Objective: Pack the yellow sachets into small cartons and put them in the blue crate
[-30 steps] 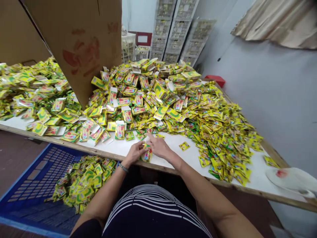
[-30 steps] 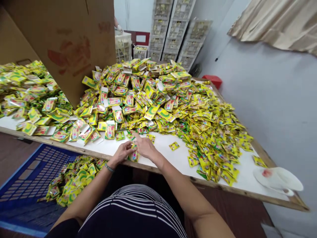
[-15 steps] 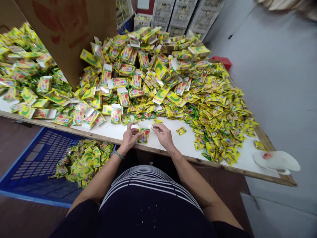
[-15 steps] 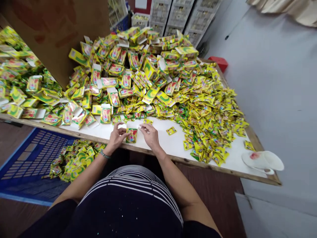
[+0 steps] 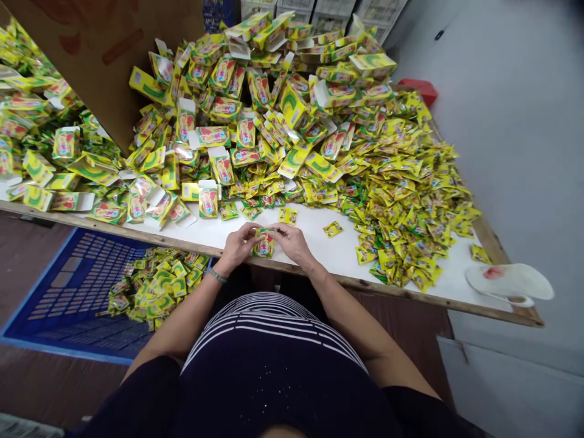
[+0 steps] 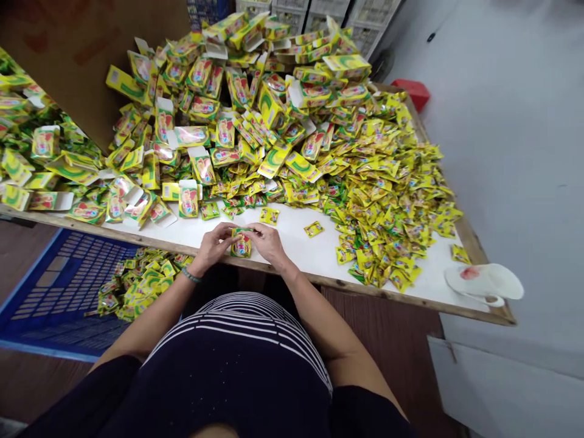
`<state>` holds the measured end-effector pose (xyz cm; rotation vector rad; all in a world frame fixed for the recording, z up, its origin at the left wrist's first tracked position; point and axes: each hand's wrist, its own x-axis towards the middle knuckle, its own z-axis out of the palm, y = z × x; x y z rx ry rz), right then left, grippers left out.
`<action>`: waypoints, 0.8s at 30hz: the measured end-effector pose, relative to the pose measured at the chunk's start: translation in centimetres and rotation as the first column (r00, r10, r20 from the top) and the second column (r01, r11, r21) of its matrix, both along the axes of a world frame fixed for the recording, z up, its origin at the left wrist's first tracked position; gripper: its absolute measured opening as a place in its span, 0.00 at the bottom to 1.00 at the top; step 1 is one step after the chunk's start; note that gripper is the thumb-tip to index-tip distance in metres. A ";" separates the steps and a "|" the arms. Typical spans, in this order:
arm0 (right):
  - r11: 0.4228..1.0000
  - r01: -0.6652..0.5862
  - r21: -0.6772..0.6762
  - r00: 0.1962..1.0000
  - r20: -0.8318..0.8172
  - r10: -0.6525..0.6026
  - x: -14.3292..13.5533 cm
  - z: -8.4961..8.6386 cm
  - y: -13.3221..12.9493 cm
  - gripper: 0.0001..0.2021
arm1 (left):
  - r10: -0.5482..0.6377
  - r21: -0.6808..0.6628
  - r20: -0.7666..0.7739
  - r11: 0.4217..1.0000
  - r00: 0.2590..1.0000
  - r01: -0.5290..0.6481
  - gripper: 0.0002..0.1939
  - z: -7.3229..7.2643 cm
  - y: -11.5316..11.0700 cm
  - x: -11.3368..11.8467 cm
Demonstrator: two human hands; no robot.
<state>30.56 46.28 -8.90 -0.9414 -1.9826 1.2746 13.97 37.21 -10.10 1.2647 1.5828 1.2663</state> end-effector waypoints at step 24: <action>0.988 -0.096 0.120 0.959 0.276 0.060 -0.8 3.4 2.6 0.07 | -0.007 -0.080 0.218 0.997 0.976 0.025 0.29 -0.2 0.5 0.0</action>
